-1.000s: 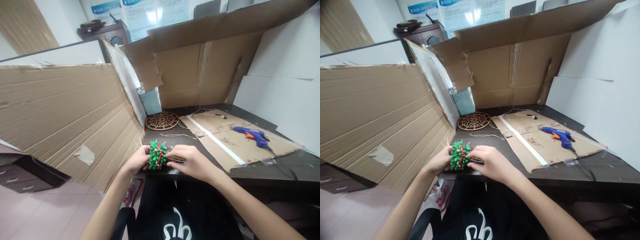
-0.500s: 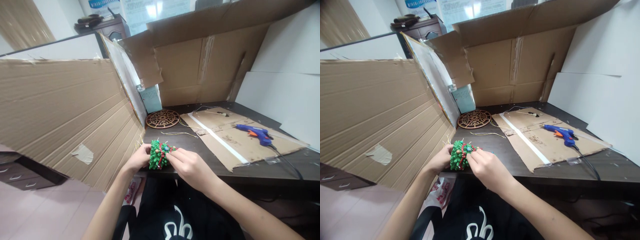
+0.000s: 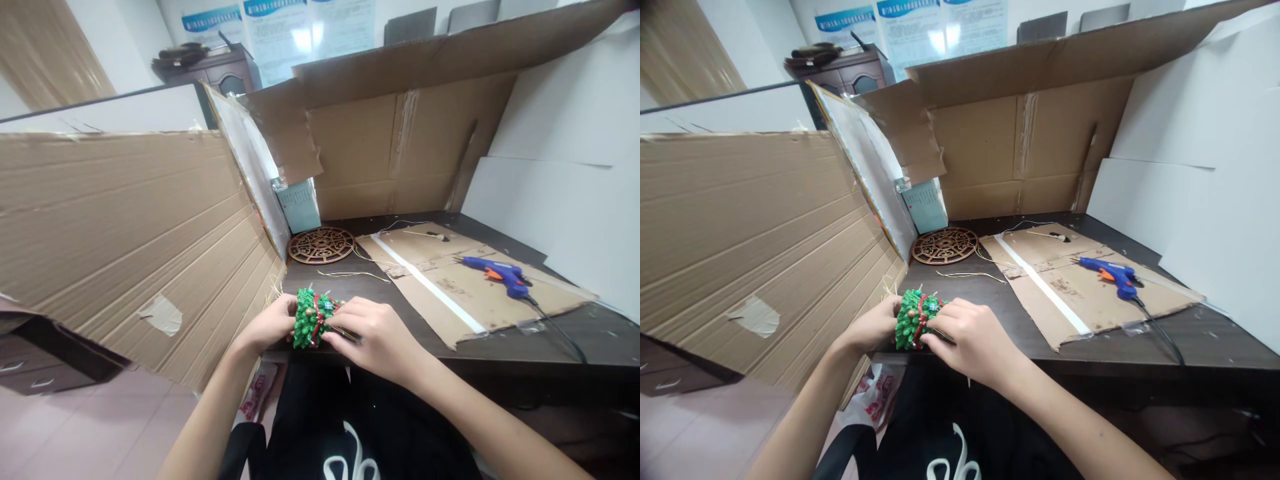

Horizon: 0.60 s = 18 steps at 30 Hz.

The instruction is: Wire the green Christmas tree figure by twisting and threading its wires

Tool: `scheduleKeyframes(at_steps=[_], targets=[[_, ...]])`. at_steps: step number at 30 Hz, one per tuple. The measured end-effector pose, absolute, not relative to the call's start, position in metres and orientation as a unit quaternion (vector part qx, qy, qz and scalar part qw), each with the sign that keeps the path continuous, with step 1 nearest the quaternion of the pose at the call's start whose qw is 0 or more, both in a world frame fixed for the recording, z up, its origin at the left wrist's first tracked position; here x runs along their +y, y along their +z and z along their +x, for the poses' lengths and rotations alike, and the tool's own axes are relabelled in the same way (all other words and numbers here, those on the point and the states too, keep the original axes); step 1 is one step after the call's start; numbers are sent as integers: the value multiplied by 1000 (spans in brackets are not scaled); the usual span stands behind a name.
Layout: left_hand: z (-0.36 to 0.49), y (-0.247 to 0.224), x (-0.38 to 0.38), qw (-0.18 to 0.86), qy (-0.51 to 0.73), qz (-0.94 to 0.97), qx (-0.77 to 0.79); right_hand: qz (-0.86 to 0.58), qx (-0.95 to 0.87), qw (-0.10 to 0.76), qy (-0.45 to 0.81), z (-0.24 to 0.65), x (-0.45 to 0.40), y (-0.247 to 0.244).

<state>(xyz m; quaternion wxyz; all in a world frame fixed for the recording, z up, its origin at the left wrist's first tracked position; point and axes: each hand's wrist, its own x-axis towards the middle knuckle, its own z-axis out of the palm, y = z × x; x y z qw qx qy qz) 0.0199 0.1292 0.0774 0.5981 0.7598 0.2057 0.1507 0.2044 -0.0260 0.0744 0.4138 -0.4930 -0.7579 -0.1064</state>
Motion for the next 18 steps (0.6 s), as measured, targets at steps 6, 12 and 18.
scheduleKeyframes(at_steps=[6,12,18], targets=[[19,69,140,617,186,726,239,-520,-772,359,68,237,-13,72],[16,71,145,617,209,709,271,-527,-774,342,73,248,-4,60],[13,76,146,632,199,697,275,-531,-771,322,139,260,-9,67]])
